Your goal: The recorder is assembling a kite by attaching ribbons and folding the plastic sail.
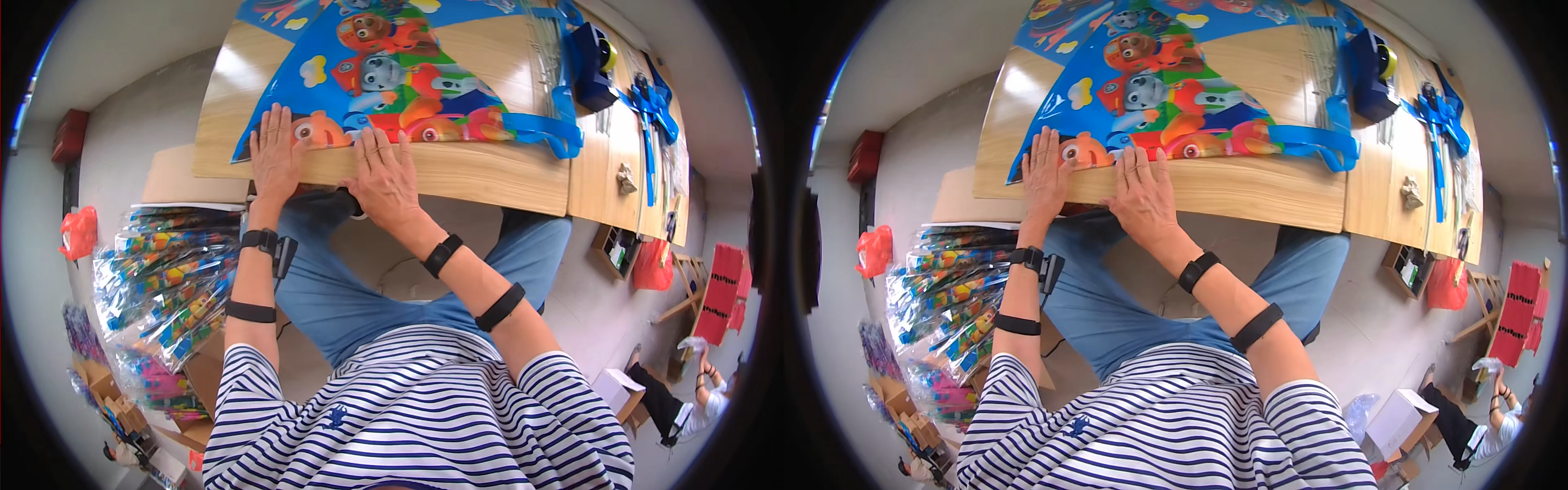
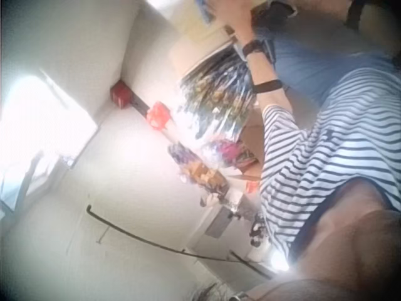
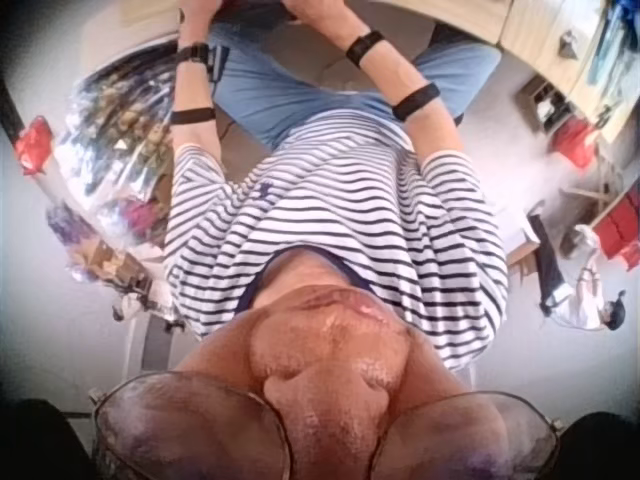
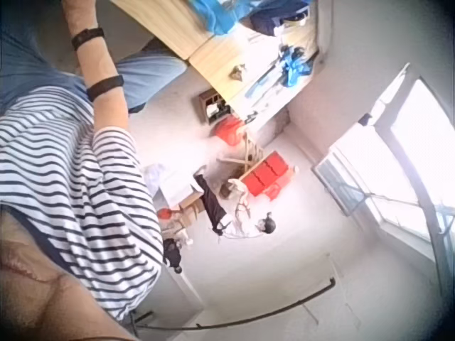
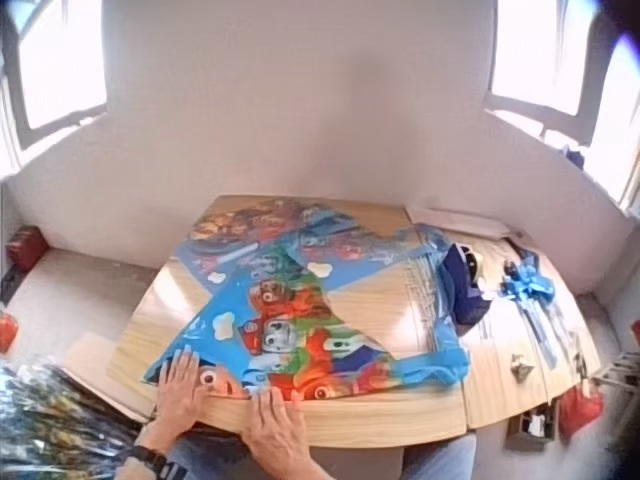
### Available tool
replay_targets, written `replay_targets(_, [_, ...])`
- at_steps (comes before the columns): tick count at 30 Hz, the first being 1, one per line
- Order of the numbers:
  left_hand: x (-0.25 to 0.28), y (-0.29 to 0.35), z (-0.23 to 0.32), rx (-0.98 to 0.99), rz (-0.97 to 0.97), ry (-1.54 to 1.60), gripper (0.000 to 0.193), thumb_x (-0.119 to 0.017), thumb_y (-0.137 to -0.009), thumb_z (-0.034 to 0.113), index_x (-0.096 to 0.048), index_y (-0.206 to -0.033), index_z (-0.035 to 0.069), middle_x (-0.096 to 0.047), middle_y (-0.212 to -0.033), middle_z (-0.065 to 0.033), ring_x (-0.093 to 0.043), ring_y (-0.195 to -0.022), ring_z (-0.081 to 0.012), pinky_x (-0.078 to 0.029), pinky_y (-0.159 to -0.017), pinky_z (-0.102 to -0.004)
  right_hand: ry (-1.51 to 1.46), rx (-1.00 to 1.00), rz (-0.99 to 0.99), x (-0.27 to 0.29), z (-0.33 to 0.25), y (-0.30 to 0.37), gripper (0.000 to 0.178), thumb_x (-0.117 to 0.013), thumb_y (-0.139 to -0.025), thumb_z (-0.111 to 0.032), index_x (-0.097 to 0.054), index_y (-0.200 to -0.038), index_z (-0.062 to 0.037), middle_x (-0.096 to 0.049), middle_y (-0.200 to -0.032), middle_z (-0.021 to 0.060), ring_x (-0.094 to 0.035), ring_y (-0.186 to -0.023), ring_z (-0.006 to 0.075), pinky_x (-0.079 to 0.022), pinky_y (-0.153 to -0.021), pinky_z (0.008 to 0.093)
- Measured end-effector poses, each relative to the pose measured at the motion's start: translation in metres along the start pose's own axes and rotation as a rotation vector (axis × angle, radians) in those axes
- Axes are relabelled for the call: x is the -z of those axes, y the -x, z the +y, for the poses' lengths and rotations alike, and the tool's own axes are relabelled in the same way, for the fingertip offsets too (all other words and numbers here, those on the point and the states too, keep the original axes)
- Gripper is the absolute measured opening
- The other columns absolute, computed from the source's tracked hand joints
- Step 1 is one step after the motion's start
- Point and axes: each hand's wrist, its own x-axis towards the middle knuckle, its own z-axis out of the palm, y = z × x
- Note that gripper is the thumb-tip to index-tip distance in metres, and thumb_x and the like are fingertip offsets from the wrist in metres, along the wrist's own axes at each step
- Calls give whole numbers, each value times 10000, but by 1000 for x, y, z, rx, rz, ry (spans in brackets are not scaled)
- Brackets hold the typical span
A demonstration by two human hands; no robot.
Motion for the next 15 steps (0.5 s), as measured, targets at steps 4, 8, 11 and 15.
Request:
replay_targets(4, [-1, -1, -1, -14, 10, 8, 697, -480, -1069, 456, -294, -1653, 124, -252, -1732, -74, -213, -1600, -282, -151, -1273, -548, 62, -13, 38, 10, 17, 10, 621, -661, -918, -348, -594, -1395, 43, -582, -1402, 193, -489, -1382, 356, -242, -1243, 604])
replay_targets(8, [-2, -1, -4, -12, -1, -6, 688, -477, -1070, 440, -291, -1655, 129, -250, -1733, -69, -204, -1603, -279, -145, -1276, -546, 56, -24, 138, 19, 51, 11, 439, -648, -850, -167, -661, -1264, -21, -632, -1207, 124, -560, -1216, 324, -332, -1181, 566])
replay_targets(11, [-4, -1, -5, -8, -6, -8, 685, -468, -1072, 443, -289, -1657, 136, -244, -1735, -65, -200, -1605, -276, -139, -1278, -545, 50, -111, 233, 41, 103, 15, 304, -642, -816, -86, -682, -1117, -86, -633, -1084, 80, -578, -1050, 299, -451, -973, 494])
replay_targets(15, [-5, -1, -6, -5, -6, -15, 689, -454, -1075, 468, -288, -1658, 139, -240, -1737, -64, -199, -1605, -274, -132, -1278, -548, 179, -125, 193, 81, 176, 27, 274, -644, -806, -70, -673, -1077, -102, -653, -1081, 51, -575, -1015, 285, -449, -833, 438])
